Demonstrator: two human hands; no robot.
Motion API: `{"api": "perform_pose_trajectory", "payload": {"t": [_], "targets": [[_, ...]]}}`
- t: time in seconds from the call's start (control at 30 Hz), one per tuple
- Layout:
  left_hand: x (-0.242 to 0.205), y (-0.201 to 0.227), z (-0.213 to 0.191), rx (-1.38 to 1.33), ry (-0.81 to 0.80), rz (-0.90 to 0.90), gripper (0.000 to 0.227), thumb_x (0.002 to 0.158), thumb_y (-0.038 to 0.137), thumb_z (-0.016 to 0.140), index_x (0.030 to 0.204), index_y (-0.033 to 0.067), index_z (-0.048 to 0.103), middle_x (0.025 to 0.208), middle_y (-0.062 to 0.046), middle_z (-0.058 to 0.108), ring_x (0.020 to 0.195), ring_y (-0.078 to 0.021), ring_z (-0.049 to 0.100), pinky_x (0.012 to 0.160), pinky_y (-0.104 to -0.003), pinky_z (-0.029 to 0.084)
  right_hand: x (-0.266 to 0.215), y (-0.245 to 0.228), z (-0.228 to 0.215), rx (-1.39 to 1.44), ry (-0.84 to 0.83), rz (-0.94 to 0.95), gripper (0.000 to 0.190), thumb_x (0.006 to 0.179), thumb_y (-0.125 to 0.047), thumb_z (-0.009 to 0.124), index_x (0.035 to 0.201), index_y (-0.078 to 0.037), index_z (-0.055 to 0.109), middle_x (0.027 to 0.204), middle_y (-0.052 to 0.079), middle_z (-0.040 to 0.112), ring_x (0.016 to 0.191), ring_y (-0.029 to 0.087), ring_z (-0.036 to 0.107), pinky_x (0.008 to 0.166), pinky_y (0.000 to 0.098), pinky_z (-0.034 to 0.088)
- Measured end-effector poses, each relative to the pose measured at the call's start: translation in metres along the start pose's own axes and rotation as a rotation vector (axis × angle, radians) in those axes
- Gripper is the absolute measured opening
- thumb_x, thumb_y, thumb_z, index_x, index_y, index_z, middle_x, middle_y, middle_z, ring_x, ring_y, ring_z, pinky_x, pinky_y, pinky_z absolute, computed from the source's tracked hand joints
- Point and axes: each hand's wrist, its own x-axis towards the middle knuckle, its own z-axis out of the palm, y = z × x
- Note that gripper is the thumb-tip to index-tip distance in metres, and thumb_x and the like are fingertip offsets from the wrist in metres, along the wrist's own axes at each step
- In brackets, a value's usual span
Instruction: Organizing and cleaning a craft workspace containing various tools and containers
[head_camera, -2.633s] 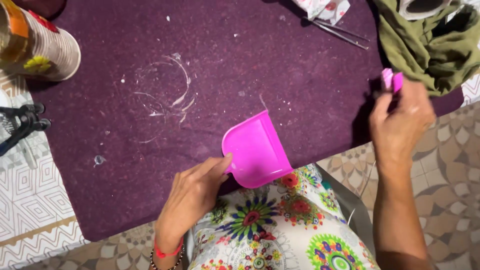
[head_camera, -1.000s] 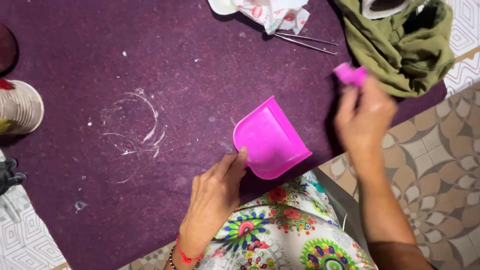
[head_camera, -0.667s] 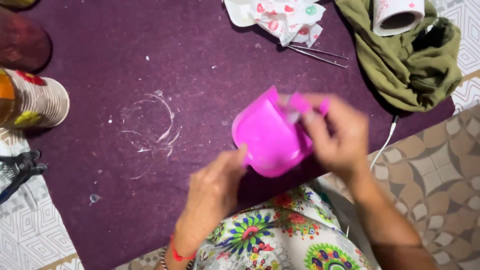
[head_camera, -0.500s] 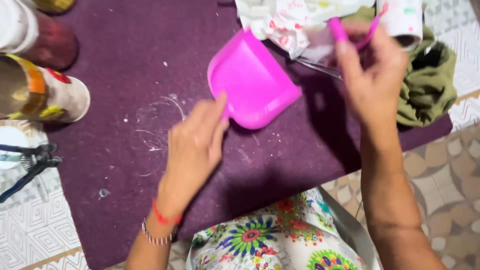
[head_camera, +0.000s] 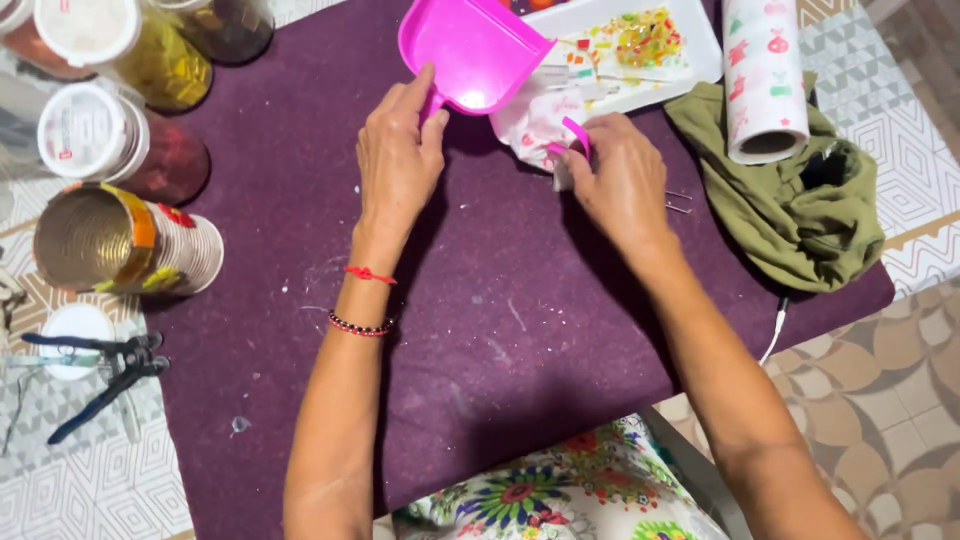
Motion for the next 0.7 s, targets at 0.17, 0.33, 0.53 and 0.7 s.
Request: {"api": "perform_pose_trajectory", "payload": {"t": [0.17,0.33,0.53,0.7], "targets": [[0.006,-0.004,0.018,-0.048,-0.006,0.022,0.055,0.095,0.008,0.066,0.148,0.0079,0.05,0.12,-0.017,0.073,0.107,-0.0416,0.07,0.085,-0.054,0.055,-0.021,-0.06,-0.019,0.203,0.163,-0.14,0.01,0.095,-0.01,0.072,0.104,-0.006,0.075,0.091,0.013,0.068,0.08,0.033,0.065,0.069,0.0456,0.048],[0.027,-0.011,0.023,0.066,-0.102,0.004,0.066,0.095,0.014,0.067,0.153,0.0057,0.036,0.136,-0.023,0.068,0.111,-0.0542,0.065,0.082,-0.064,0.05,-0.041,-0.116,-0.034,0.555,-0.411,-0.346,0.027,0.099,-0.027,0.063,0.106,-0.003,0.074,0.111,0.011,0.072,0.101,0.03,0.069,0.089,0.0406,0.051],[0.067,0.022,0.001,0.233,-0.141,0.218,0.05,0.085,0.002,0.073,0.13,0.0049,0.051,0.089,-0.026,0.072,0.081,-0.0571,0.064,0.06,-0.064,0.047,-0.031,-0.115,-0.027,0.653,-0.362,-0.504,0.019,0.099,-0.021,0.065,0.107,-0.007,0.075,0.123,0.014,0.07,0.106,0.033,0.067,0.094,0.0421,0.05],[0.101,0.011,0.021,0.397,-0.068,0.486,0.029,0.068,-0.001,0.064,0.093,0.0084,0.054,0.079,-0.015,0.061,0.069,-0.0459,0.058,0.053,-0.053,0.039,-0.036,-0.107,-0.001,0.811,-0.164,-0.502,0.008,0.097,-0.004,0.067,0.103,0.0,0.071,0.11,0.014,0.073,0.097,0.03,0.071,0.091,0.0405,0.053]]}}
